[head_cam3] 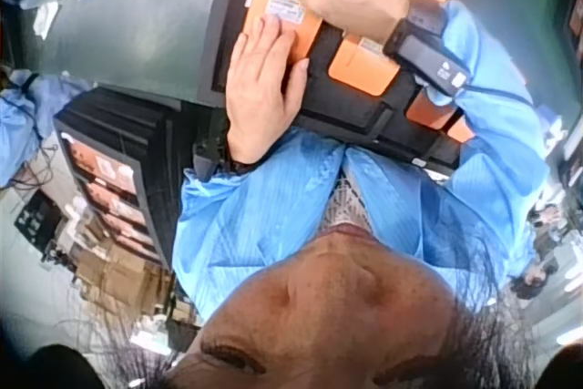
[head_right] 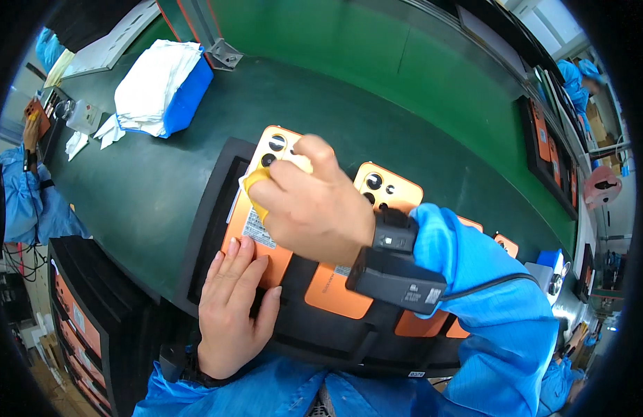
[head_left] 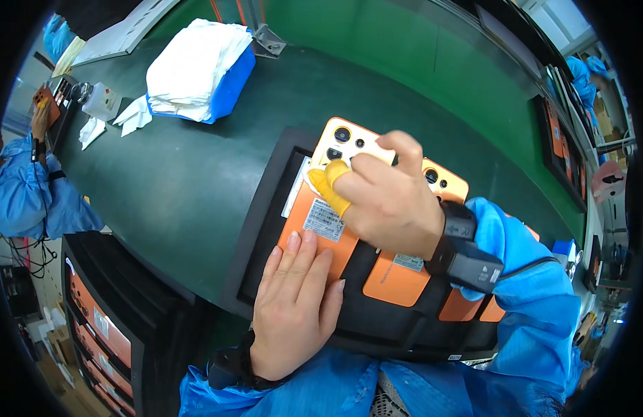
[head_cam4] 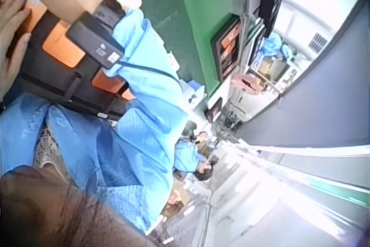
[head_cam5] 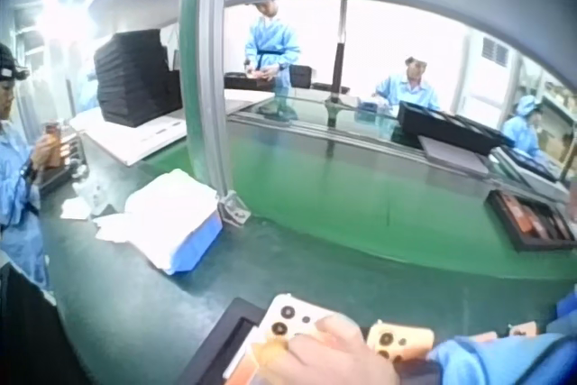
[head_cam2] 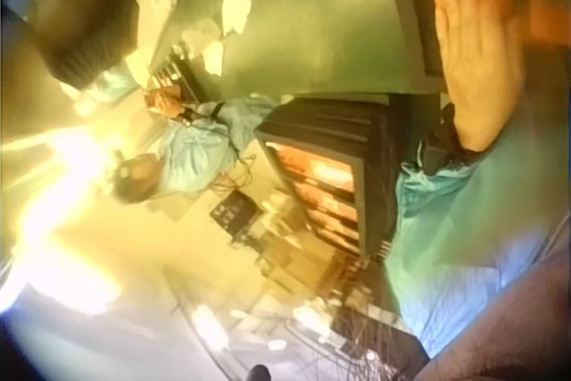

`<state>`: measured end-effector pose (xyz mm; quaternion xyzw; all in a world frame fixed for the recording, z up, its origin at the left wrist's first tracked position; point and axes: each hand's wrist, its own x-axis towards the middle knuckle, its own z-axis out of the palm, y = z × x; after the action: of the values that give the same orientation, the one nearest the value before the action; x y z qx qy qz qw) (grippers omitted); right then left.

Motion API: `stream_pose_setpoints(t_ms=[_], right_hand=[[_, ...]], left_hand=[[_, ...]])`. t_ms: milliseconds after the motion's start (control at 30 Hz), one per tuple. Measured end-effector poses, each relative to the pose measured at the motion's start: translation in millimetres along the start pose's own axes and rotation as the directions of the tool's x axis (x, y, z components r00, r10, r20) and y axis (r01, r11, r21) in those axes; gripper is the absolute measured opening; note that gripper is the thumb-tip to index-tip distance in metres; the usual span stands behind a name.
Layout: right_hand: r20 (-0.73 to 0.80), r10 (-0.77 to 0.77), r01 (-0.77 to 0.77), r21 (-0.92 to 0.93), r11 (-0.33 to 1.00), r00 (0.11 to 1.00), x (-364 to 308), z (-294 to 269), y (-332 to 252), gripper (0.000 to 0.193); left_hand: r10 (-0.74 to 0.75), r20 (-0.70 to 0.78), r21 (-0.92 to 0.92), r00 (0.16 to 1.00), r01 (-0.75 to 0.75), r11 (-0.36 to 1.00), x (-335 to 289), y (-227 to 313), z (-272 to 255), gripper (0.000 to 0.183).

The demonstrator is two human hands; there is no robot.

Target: The recorder wipes the backs and camera modules of several orange mobile phones using a yellow-capped cloth and solvent at a factory assembly station.

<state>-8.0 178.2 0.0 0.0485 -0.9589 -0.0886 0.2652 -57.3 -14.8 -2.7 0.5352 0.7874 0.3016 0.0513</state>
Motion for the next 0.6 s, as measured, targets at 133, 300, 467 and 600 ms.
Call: stream_pose_setpoints(t_ms=[133, 300, 467, 600], right_hand=[[-0.013, 0.041, -0.042, -0.126, 0.991, 0.999, 7.4, 0.8, 30.8, 0.007], [-0.068, 0.051, -0.053, -0.024, 0.998, 0.996, 5.9, 0.9, 13.5, 0.008], [0.034, -0.068, 0.070, -0.059, 0.996, 0.997, -4.9, -9.5, 18.0, 0.008], [0.009, 0.013, -0.011, -0.157, 0.988, 1.000, 3.3, -4.4, 26.1, 0.006]], left_hand=[[-0.005, 0.001, 0.014, 1.000, 0.005, 1.000, -1.0, -2.4, 1.2, 0.038], [-0.013, 0.005, 0.023, 1.000, 0.013, 1.000, -1.0, -0.7, -0.4, 0.038], [0.005, 0.016, 0.011, 1.000, -0.005, 1.000, 1.0, 0.5, -0.5, 0.038], [-0.016, 0.008, 0.031, 1.000, 0.015, 0.999, -0.4, -1.4, 0.1, 0.038]])
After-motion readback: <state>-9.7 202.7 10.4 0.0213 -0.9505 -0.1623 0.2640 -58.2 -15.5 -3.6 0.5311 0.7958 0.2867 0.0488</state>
